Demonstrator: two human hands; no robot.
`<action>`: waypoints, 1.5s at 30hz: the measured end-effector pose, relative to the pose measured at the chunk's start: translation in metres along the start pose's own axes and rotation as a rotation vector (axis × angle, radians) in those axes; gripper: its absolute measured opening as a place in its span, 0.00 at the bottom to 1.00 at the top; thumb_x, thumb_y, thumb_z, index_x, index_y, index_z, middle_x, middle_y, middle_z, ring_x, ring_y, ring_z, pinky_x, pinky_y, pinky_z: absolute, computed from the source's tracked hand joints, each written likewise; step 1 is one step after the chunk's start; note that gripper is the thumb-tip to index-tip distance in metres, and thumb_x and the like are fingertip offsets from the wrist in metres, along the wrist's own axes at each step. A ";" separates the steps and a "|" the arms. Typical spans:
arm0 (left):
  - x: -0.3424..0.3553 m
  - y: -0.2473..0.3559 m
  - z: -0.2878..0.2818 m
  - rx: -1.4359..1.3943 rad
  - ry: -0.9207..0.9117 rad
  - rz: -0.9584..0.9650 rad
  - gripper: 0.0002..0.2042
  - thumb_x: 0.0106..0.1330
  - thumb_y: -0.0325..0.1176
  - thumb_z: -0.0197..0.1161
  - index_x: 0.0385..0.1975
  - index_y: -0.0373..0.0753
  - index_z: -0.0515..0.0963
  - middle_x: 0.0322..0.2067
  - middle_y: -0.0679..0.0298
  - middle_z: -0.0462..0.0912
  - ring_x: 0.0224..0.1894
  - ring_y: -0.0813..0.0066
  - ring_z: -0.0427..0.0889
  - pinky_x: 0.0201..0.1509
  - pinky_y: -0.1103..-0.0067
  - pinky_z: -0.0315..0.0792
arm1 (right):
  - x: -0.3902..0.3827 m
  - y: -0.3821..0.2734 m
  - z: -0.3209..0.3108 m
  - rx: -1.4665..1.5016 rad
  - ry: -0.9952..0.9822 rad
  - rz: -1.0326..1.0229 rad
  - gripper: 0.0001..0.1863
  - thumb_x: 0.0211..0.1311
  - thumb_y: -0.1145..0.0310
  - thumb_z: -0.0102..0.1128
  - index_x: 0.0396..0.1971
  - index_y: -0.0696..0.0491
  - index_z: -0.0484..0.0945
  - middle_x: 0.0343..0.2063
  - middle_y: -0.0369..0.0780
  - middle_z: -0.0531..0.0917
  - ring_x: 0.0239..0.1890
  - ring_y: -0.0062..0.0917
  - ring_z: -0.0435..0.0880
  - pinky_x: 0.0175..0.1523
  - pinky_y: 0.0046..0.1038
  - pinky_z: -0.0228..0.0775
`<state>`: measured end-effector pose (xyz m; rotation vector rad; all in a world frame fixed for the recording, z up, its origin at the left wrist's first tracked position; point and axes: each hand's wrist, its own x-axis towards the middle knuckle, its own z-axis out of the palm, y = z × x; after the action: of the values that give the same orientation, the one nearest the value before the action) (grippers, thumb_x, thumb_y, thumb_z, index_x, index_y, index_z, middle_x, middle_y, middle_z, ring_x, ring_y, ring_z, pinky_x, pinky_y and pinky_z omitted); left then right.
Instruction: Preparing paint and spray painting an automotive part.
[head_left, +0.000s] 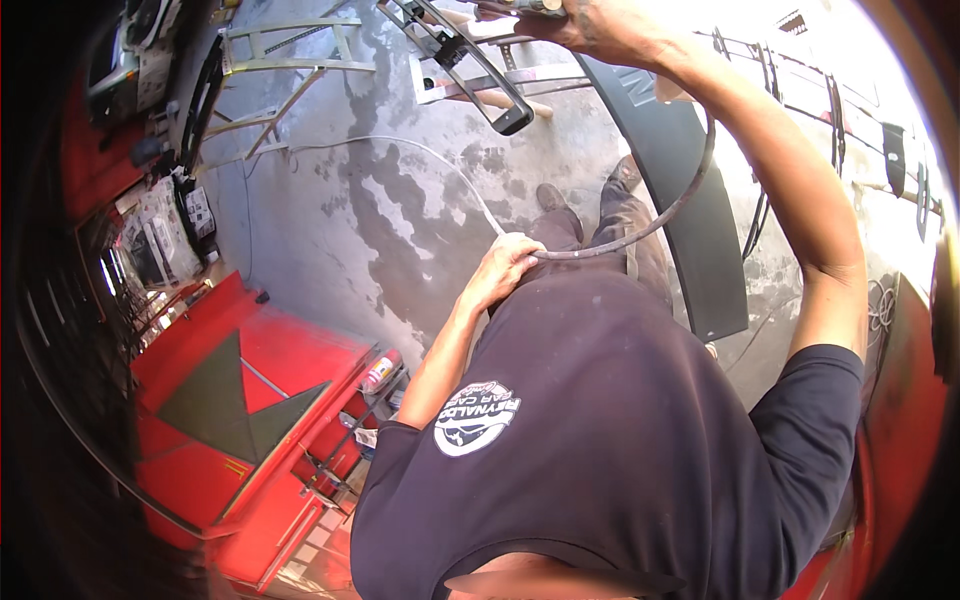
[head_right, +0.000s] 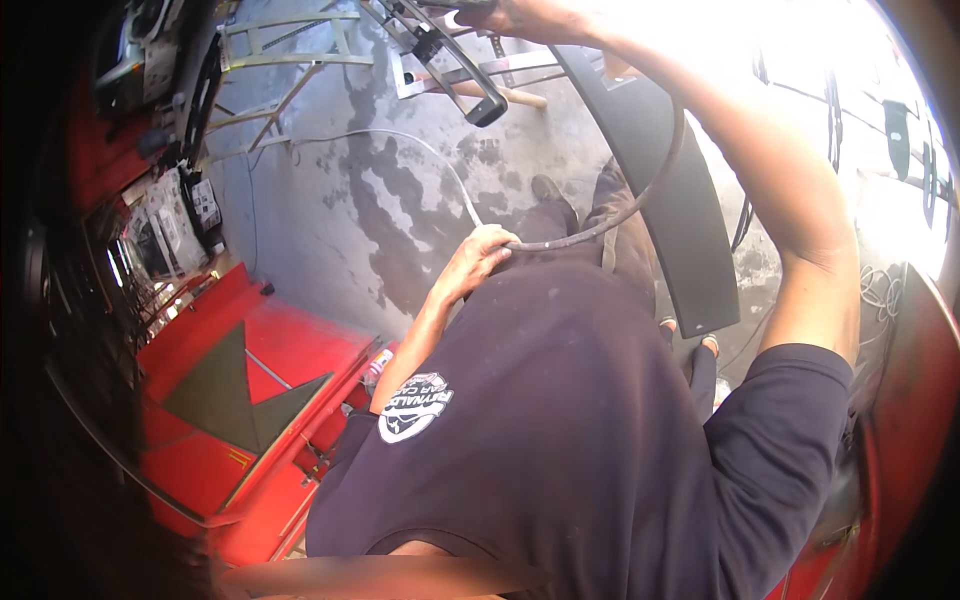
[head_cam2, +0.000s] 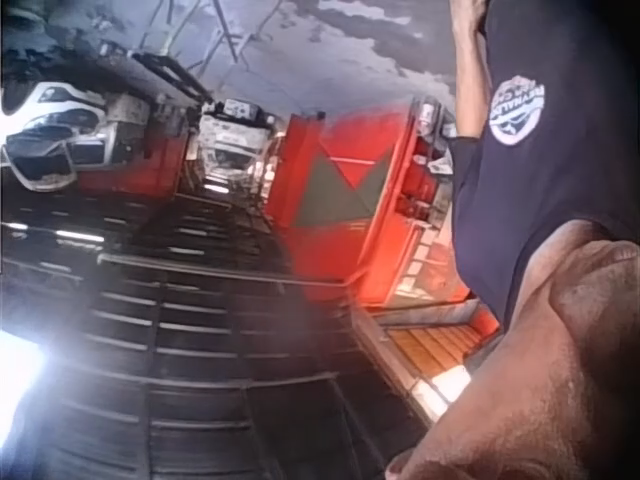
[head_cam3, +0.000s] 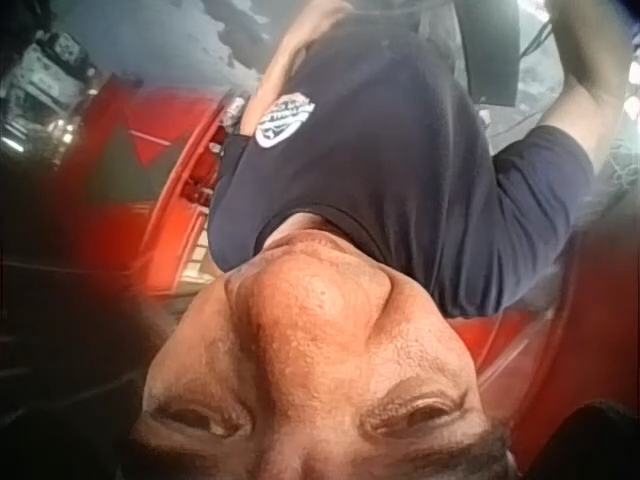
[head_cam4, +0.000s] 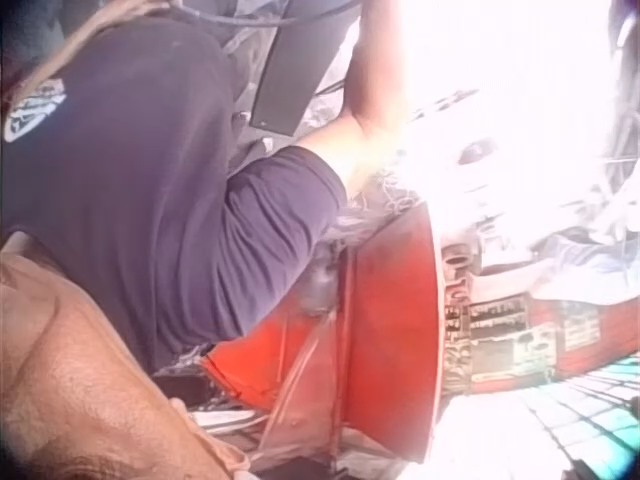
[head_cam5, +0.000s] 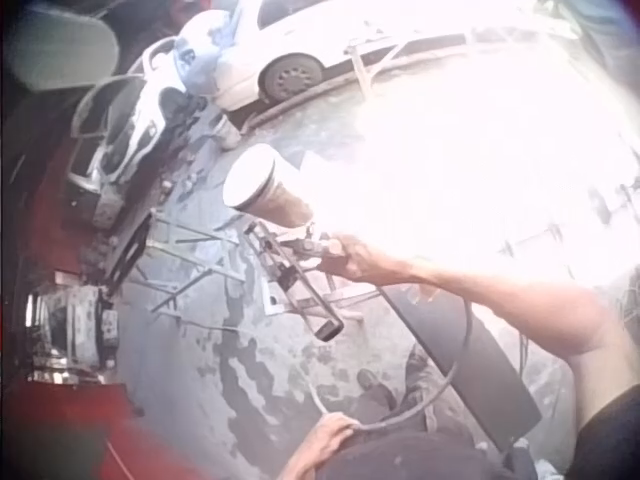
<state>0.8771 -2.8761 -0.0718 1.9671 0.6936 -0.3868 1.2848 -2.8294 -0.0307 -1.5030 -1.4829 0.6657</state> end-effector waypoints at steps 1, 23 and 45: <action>0.002 0.000 -0.001 -0.003 -0.036 -0.003 0.11 0.66 0.25 0.63 0.46 0.35 0.81 0.43 0.58 0.81 0.52 0.57 0.78 0.59 0.66 0.71 | -0.010 -0.006 0.002 0.128 0.029 -0.030 0.19 0.71 0.63 0.60 0.57 0.55 0.80 0.42 0.49 0.87 0.42 0.41 0.85 0.48 0.41 0.79; 0.002 -0.109 -0.009 0.052 -0.193 -0.080 0.10 0.65 0.26 0.65 0.45 0.36 0.82 0.43 0.57 0.83 0.51 0.61 0.81 0.57 0.69 0.73 | -0.204 -0.105 0.049 -0.191 0.241 0.340 0.16 0.67 0.59 0.68 0.45 0.54 0.80 0.27 0.47 0.85 0.29 0.41 0.87 0.38 0.39 0.78; -0.125 -0.323 -0.064 -0.044 0.004 0.034 0.12 0.67 0.27 0.63 0.49 0.37 0.81 0.48 0.55 0.84 0.55 0.58 0.82 0.60 0.69 0.73 | -0.179 -0.259 0.278 -0.395 0.674 0.677 0.15 0.69 0.61 0.68 0.40 0.60 0.84 0.20 0.41 0.82 0.21 0.21 0.76 0.31 0.30 0.71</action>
<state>0.5782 -2.7417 -0.2003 1.9363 0.6651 -0.3448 0.8940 -2.9714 0.0291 -2.2799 -0.5899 0.1782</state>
